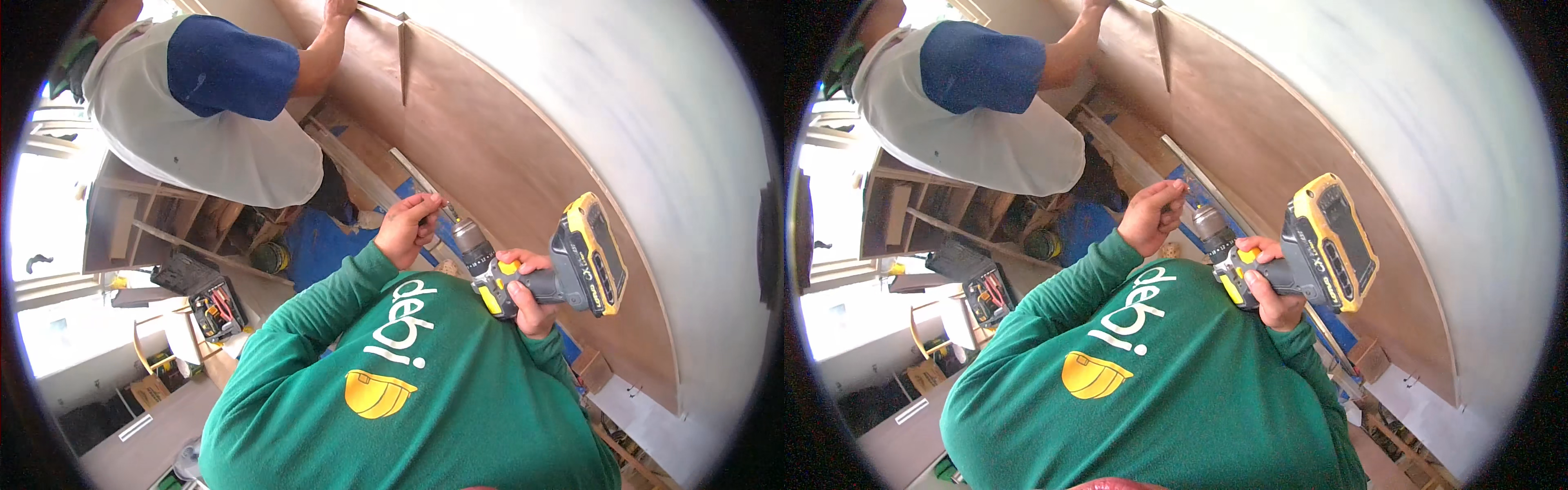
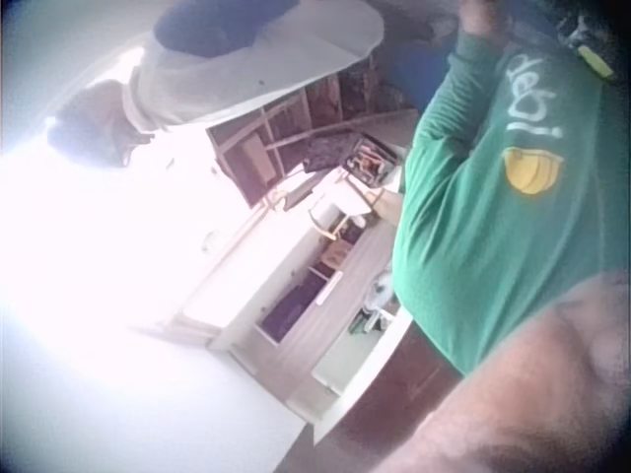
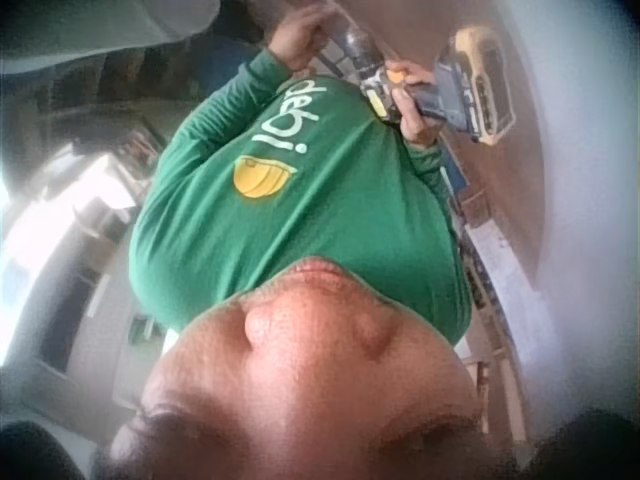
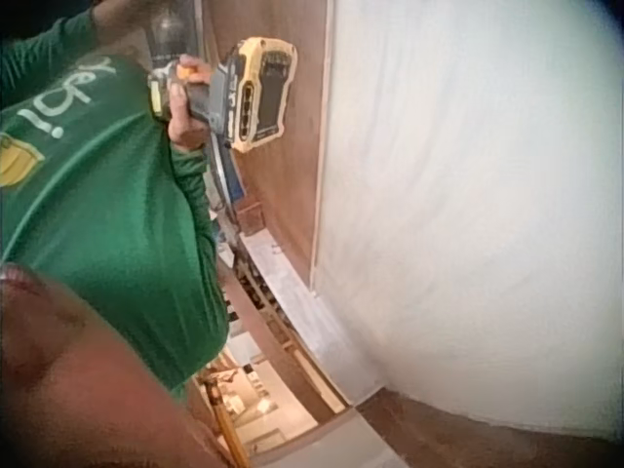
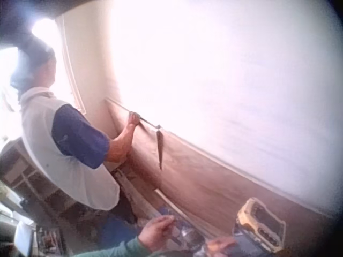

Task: The person positions wooden panels against a wall frame and secures them into the overhead structure using an electric drill and screws.

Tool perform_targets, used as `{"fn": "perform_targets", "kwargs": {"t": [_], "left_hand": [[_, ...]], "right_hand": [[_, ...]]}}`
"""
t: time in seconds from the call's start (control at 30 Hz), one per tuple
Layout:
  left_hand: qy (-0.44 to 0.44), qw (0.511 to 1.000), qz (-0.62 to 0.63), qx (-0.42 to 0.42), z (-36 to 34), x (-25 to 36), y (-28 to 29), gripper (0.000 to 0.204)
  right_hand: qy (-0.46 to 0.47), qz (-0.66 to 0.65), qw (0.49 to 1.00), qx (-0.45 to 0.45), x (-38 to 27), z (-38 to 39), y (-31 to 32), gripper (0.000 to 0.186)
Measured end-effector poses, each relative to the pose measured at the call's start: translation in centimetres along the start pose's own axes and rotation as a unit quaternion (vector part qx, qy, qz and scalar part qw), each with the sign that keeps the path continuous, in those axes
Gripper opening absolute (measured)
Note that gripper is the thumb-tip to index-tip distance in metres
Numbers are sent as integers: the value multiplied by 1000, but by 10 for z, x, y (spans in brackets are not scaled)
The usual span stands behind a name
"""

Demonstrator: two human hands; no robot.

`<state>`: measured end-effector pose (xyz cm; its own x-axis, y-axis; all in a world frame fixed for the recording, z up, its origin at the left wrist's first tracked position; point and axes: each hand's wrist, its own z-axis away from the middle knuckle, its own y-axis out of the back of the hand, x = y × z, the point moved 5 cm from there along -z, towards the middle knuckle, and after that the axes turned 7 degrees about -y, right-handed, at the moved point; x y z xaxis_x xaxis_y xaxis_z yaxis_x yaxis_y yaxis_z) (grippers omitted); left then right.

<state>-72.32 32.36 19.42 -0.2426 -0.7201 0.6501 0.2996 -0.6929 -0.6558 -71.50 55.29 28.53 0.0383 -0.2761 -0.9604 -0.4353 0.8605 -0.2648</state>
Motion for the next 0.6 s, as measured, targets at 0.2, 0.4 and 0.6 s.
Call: {"fn": "perform_targets", "kwargs": {"t": [0.2,0.4,0.6], "left_hand": [[-22,997,14,74,29,-7,30,18],[-54,989,33,133,46,-15,42,16],[-57,982,36,179,59,-28,50,17]], "right_hand": [[5,4,998,-68,-13,-11,-3,29],[-12,23,992,-121,-15,-15,1,30],[-41,-4,991,-125,-7,-14,6,31]]}}
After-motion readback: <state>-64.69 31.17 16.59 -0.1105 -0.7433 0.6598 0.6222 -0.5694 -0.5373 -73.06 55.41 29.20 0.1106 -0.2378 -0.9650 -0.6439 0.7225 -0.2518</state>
